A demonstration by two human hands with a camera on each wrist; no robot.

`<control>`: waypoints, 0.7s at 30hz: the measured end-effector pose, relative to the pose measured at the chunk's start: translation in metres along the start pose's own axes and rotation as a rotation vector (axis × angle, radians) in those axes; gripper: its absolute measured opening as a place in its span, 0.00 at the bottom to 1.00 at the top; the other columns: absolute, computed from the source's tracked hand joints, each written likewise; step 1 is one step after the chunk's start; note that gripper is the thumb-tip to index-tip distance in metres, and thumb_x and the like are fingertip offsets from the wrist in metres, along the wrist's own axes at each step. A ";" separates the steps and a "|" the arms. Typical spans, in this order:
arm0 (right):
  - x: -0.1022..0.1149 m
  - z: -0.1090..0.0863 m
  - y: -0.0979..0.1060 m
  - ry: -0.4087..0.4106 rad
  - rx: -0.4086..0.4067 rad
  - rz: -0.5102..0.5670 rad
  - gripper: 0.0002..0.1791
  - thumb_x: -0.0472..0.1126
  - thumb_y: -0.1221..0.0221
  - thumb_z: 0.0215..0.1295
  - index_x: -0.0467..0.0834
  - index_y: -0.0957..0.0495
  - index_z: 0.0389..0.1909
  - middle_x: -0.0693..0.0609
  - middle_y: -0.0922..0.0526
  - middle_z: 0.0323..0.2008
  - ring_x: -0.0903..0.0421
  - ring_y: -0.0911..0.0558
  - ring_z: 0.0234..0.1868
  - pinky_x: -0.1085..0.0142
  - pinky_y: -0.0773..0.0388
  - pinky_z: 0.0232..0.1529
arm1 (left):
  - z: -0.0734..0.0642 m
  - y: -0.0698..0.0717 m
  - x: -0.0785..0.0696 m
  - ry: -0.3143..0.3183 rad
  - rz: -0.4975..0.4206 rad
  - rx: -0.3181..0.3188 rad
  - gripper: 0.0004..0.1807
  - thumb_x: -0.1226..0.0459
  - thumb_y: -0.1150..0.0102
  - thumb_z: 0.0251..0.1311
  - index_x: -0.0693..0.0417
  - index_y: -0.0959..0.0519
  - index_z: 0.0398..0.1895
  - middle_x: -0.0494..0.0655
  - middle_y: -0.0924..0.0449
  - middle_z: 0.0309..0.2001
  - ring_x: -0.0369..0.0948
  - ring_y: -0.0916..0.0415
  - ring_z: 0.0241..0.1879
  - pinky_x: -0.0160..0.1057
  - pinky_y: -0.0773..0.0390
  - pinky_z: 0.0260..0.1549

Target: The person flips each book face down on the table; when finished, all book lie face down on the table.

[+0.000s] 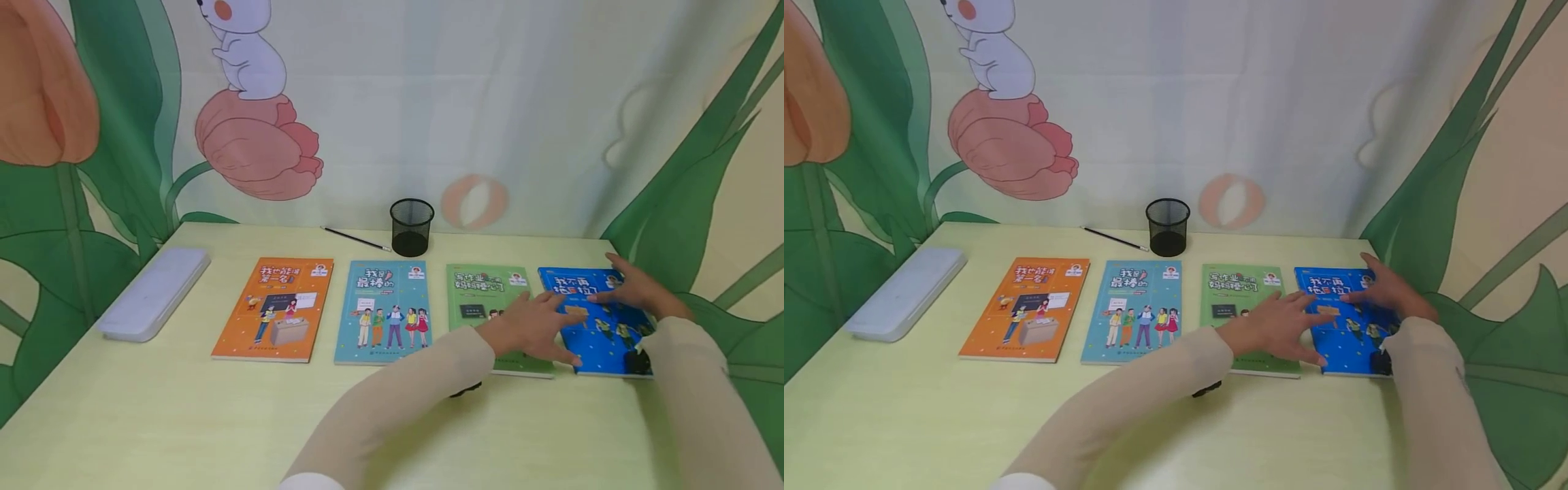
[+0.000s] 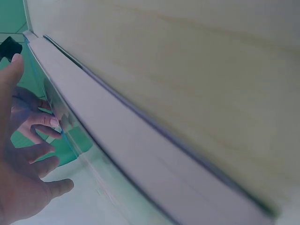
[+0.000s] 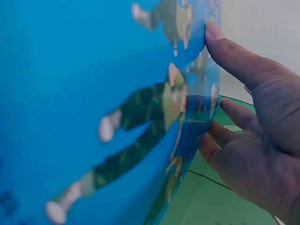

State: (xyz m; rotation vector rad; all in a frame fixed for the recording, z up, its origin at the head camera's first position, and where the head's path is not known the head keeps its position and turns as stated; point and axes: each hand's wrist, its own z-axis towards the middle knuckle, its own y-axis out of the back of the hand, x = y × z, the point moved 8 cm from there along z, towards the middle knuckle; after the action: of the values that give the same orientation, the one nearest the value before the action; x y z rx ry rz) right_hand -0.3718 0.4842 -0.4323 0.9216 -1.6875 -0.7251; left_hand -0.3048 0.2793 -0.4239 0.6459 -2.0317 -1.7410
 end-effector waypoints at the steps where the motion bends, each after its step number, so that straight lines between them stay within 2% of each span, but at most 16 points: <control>1: 0.000 0.001 0.000 0.000 0.007 0.002 0.66 0.54 0.33 0.62 0.36 0.76 0.76 0.18 0.64 0.72 0.15 0.57 0.69 0.21 0.50 0.62 | 0.000 0.000 -0.001 -0.003 -0.001 0.008 0.46 0.24 0.57 0.56 0.16 0.55 0.77 0.34 0.60 0.82 0.41 0.61 0.81 0.53 0.51 0.77; 12: -0.004 0.007 -0.002 0.014 0.058 -0.008 0.67 0.57 0.33 0.61 0.32 0.75 0.76 0.18 0.61 0.71 0.14 0.54 0.68 0.22 0.47 0.62 | -0.001 -0.002 -0.016 -0.044 0.024 0.037 0.42 0.26 0.54 0.57 0.16 0.47 0.76 0.31 0.57 0.81 0.39 0.60 0.81 0.51 0.52 0.77; 16: -0.004 0.010 -0.002 0.014 0.074 -0.013 0.67 0.56 0.33 0.61 0.31 0.74 0.75 0.17 0.61 0.71 0.14 0.53 0.68 0.23 0.47 0.62 | 0.001 -0.003 -0.017 -0.045 0.023 0.053 0.41 0.27 0.53 0.57 0.16 0.46 0.75 0.30 0.56 0.80 0.40 0.59 0.80 0.51 0.52 0.77; 21: -0.003 0.013 -0.002 0.003 0.109 -0.014 0.67 0.55 0.32 0.60 0.29 0.75 0.74 0.16 0.61 0.70 0.13 0.51 0.66 0.24 0.44 0.62 | 0.006 -0.005 -0.012 -0.025 -0.019 0.072 0.39 0.29 0.50 0.58 0.18 0.43 0.74 0.29 0.48 0.78 0.35 0.53 0.79 0.49 0.49 0.76</control>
State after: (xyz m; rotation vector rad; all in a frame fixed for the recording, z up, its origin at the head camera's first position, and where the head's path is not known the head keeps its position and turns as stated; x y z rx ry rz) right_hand -0.3832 0.4864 -0.4388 1.0107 -1.7329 -0.6459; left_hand -0.2979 0.2904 -0.4292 0.6713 -2.1204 -1.7005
